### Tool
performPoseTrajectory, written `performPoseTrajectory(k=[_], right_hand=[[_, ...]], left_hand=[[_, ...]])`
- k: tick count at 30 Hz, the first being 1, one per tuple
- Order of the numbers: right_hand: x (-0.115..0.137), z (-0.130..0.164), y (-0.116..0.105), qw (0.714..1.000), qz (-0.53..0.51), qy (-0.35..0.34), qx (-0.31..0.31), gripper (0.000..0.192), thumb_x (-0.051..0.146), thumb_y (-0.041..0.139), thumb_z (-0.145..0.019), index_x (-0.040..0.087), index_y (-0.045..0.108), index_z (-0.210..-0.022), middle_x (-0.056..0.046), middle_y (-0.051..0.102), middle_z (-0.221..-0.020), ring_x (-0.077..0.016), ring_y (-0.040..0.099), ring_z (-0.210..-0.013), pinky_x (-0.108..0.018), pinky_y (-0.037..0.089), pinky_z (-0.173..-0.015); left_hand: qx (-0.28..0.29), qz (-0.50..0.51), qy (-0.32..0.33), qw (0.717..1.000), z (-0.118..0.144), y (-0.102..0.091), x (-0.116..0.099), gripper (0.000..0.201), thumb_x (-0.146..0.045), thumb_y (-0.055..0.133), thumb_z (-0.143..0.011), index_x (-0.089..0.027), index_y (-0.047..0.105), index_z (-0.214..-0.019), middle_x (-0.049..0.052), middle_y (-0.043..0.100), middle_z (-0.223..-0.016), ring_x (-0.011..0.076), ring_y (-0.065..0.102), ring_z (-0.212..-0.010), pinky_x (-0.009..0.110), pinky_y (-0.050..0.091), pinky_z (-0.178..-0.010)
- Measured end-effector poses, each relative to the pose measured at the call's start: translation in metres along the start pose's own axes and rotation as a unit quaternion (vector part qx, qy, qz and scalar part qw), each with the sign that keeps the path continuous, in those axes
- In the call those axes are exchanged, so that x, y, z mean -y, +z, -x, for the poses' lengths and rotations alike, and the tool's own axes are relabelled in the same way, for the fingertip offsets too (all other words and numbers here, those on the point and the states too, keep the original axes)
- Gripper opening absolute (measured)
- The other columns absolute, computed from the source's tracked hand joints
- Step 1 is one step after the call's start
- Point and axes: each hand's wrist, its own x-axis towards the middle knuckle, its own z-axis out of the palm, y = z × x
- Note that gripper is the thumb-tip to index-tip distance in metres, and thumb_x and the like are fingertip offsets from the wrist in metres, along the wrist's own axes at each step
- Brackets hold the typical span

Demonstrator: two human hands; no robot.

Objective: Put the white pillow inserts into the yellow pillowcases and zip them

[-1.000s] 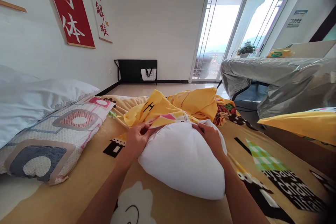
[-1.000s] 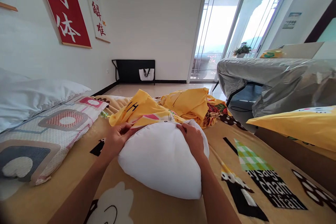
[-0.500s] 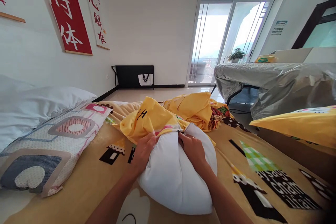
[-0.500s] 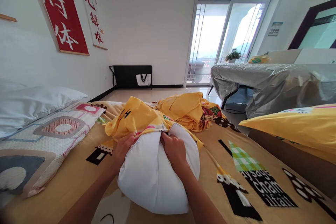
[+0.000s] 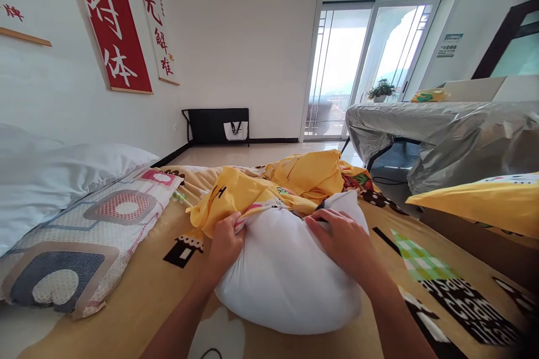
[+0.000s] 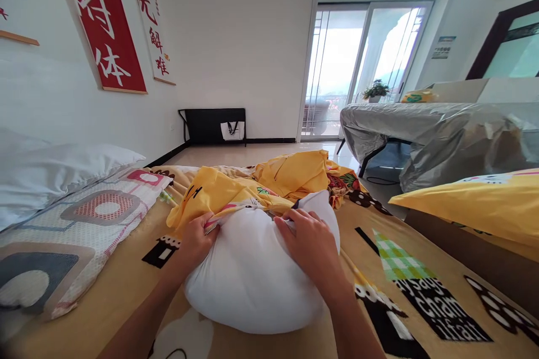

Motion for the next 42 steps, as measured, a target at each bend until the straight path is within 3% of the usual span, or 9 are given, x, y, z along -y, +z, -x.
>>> performPoseTrajectory(k=[6,10,14,20,26,32,36,39,42], right_hand=[[0.022,0.043,-0.011,0.980,0.140,-0.064,-0.123,0.042,0.048,0.040,-0.091,0.022,0.062,-0.117,-0.016,0.057,-0.131,-0.0402,0.048,-0.121,-0.059,0.027,-0.095],[0.052,0.063,0.015,0.979,0.093,-0.177,-0.032,0.057,0.057,0.045,-0.088,0.020,0.053,-0.132,-0.018,0.051,-0.138,-0.0389,0.045,-0.126,-0.055,0.030,-0.096],[0.075,0.058,0.046,0.979,0.094,-0.179,0.036,0.077,0.062,0.056,-0.080,0.009,0.048,-0.136,-0.027,0.049,-0.137,-0.0439,0.041,-0.128,-0.059,0.029,-0.097],[0.066,0.032,0.069,0.949,0.007,-0.298,0.103,0.066,0.055,0.057,-0.083,0.014,0.049,-0.133,-0.016,0.048,-0.141,-0.0318,0.038,-0.132,-0.049,0.026,-0.107],[0.054,0.019,0.077,0.971,-0.001,-0.223,0.081,0.025,0.029,0.059,-0.083,0.017,0.066,-0.105,-0.012,0.068,-0.105,-0.0265,0.055,-0.109,-0.043,0.028,-0.103],[0.033,-0.001,0.061,0.986,-0.030,-0.164,0.026,0.058,0.055,0.050,-0.088,0.013,0.050,-0.129,-0.016,0.057,-0.130,-0.0271,0.048,-0.122,-0.041,0.027,-0.104],[0.021,-0.009,0.051,0.990,-0.060,-0.122,0.030,0.054,0.055,0.049,-0.088,0.018,0.050,-0.127,-0.012,0.059,-0.127,-0.0259,0.050,-0.121,-0.042,0.029,-0.103],[0.014,-0.013,0.052,0.990,-0.081,-0.118,0.015,0.049,0.055,0.051,-0.087,0.020,0.055,-0.120,-0.009,0.064,-0.118,-0.0251,0.056,-0.112,-0.042,0.035,-0.099],[0.016,-0.011,0.058,0.978,-0.082,-0.145,-0.127,0.034,0.046,0.057,-0.087,0.019,0.061,-0.106,-0.008,0.069,-0.105,-0.0239,0.061,-0.099,-0.039,0.041,-0.090]], left_hand=[[-0.043,0.013,-0.001,0.999,0.002,0.004,0.002,0.026,-0.016,0.049,-0.077,-0.015,0.067,-0.096,0.009,0.072,-0.092,0.0216,0.064,-0.084,0.035,0.049,-0.080],[-0.073,0.019,0.033,0.997,0.003,0.007,0.003,0.021,-0.013,0.046,-0.077,-0.018,0.065,-0.084,0.003,0.070,-0.080,0.0175,0.061,-0.075,0.030,0.048,-0.073],[-0.095,-0.035,0.037,0.994,0.002,0.006,0.006,0.013,-0.014,0.047,-0.076,-0.018,0.060,-0.075,0.003,0.065,-0.075,0.0173,0.058,-0.071,0.030,0.046,-0.069],[-0.066,-0.138,0.109,0.982,0.007,0.008,0.000,0.014,-0.010,0.047,-0.078,-0.020,0.057,-0.076,0.005,0.064,-0.077,0.0190,0.060,-0.076,0.030,0.046,-0.070],[0.046,-0.249,0.260,0.932,0.021,0.015,-0.021,0.023,-0.004,0.040,-0.083,-0.020,0.057,-0.084,0.005,0.062,-0.082,0.0219,0.058,-0.082,0.033,0.046,-0.070],[0.091,-0.090,0.206,0.970,0.007,-0.031,-0.011,0.019,-0.018,0.047,-0.088,-0.019,0.058,-0.104,0.007,0.062,-0.103,0.0225,0.056,-0.108,0.036,0.045,-0.096],[0.220,0.033,0.123,0.967,-0.006,-0.067,0.018,0.036,-0.033,0.054,-0.087,-0.022,0.055,-0.122,0.008,0.060,-0.125,0.0225,0.055,-0.116,0.035,0.044,-0.099],[0.274,0.065,0.076,0.957,-0.011,-0.066,0.032,0.051,-0.040,0.061,-0.081,-0.023,0.051,-0.128,0.009,0.056,-0.132,0.0245,0.051,-0.121,0.037,0.043,-0.101],[0.210,0.069,0.058,0.974,-0.011,-0.045,0.032,0.038,-0.034,0.063,-0.075,-0.020,0.057,-0.109,0.009,0.062,-0.117,0.0235,0.057,-0.107,0.035,0.045,-0.092]])
